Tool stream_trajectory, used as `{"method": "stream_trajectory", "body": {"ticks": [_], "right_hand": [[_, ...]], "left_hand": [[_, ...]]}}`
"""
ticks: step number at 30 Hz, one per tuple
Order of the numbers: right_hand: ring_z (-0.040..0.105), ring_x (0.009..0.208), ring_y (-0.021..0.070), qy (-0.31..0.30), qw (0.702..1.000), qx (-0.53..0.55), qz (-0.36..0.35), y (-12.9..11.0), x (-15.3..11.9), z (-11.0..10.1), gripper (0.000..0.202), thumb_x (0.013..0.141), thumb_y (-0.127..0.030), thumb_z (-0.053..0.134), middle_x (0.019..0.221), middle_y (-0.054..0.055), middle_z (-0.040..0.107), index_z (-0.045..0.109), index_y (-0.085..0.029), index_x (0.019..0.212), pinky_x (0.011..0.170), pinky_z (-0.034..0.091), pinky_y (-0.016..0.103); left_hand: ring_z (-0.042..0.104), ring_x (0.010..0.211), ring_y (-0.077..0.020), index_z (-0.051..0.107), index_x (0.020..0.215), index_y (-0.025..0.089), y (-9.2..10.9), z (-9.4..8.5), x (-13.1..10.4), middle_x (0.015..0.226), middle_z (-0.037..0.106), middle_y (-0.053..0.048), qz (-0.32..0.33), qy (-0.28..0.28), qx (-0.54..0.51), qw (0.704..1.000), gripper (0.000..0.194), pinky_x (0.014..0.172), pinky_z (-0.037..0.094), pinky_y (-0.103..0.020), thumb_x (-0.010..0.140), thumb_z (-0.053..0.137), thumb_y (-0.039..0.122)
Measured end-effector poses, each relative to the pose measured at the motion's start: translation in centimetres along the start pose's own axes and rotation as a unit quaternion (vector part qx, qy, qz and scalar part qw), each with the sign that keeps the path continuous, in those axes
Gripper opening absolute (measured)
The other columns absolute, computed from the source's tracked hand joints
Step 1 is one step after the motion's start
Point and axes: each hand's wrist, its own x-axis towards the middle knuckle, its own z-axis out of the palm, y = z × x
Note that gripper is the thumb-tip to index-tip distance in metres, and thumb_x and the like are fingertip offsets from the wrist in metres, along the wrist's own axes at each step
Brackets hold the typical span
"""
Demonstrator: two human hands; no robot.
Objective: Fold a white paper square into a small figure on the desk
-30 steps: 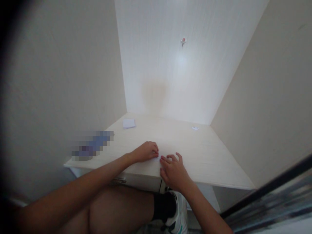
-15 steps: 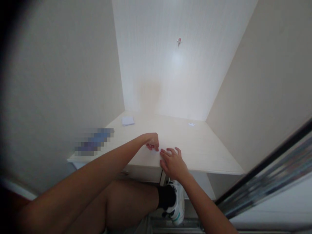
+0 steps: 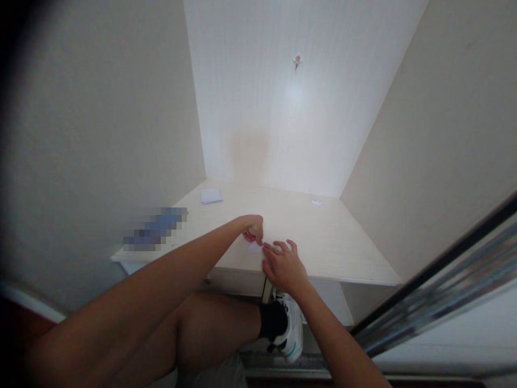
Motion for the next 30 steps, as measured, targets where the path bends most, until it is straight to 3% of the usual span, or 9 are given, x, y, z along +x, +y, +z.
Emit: {"method": "stream_trajectory", "body": {"ticks": [8,14,17,20,24,30], "right_hand": [[0.049,0.130,0.0288,0.014,1.000,0.019,0.003,0.1,0.0,0.1,0.037,0.098,-0.032,0.050,0.139,0.006,0.062,0.060,-0.024,0.133,0.114,0.023,0.054],[0.061,0.110,0.0248,0.036,0.995,0.085,0.034,1.6,1.1,0.6,0.027,0.096,-0.035,0.059,0.113,0.005,0.075,0.070,-0.026,0.118,0.100,0.040,0.043],[0.064,0.102,0.0230,0.020,0.994,0.110,0.018,2.6,2.5,0.5,0.024,0.094,-0.037,0.063,0.105,0.005,0.077,0.074,-0.026,0.112,0.093,0.045,0.039],[0.066,0.099,0.0215,-0.004,0.989,0.147,-0.022,3.2,3.7,0.2,0.024,0.093,-0.038,0.066,0.107,0.006,0.076,0.075,-0.024,0.110,0.090,0.048,0.036],[0.067,0.098,0.0212,-0.011,0.983,0.174,-0.048,3.5,4.0,0.0,0.023,0.093,-0.041,0.066,0.105,0.004,0.077,0.076,-0.025,0.106,0.089,0.049,0.036],[0.066,0.099,0.0215,-0.016,0.982,0.170,-0.076,3.0,3.2,-0.3,0.022,0.094,-0.041,0.063,0.108,0.004,0.076,0.075,-0.027,0.106,0.091,0.047,0.039]], "left_hand": [[0.066,0.091,-0.0195,0.065,0.109,0.013,-3.0,0.9,-1.9,0.106,0.067,-0.007,0.161,0.090,0.022,0.983,0.025,0.080,0.057,-0.038,0.094,0.064,0.033],[0.064,0.074,-0.0148,0.076,0.096,0.017,-5.0,1.6,-2.1,0.081,0.070,-0.001,0.282,0.186,0.009,0.941,0.025,0.066,0.047,-0.024,0.075,0.081,0.029],[0.064,0.075,-0.0147,0.077,0.098,0.018,-6.0,2.5,-2.2,0.090,0.071,-0.004,0.325,0.229,0.004,0.918,0.026,0.068,0.046,-0.024,0.078,0.079,0.035],[0.064,0.085,-0.0163,0.078,0.097,0.019,-6.8,3.6,-2.7,0.105,0.070,-0.007,0.369,0.261,0.014,0.892,0.020,0.079,0.047,-0.026,0.086,0.072,0.034],[0.061,0.103,-0.0205,0.078,0.101,0.021,-7.6,4.8,-4.2,0.111,0.070,-0.008,0.417,0.272,0.038,0.867,0.021,0.096,0.043,-0.032,0.096,0.059,0.030],[0.056,0.119,-0.0266,0.068,0.124,0.023,-8.9,5.4,-6.6,0.131,0.066,-0.008,0.443,0.274,0.102,0.848,0.033,0.103,0.040,-0.040,0.095,0.062,0.036]]}}
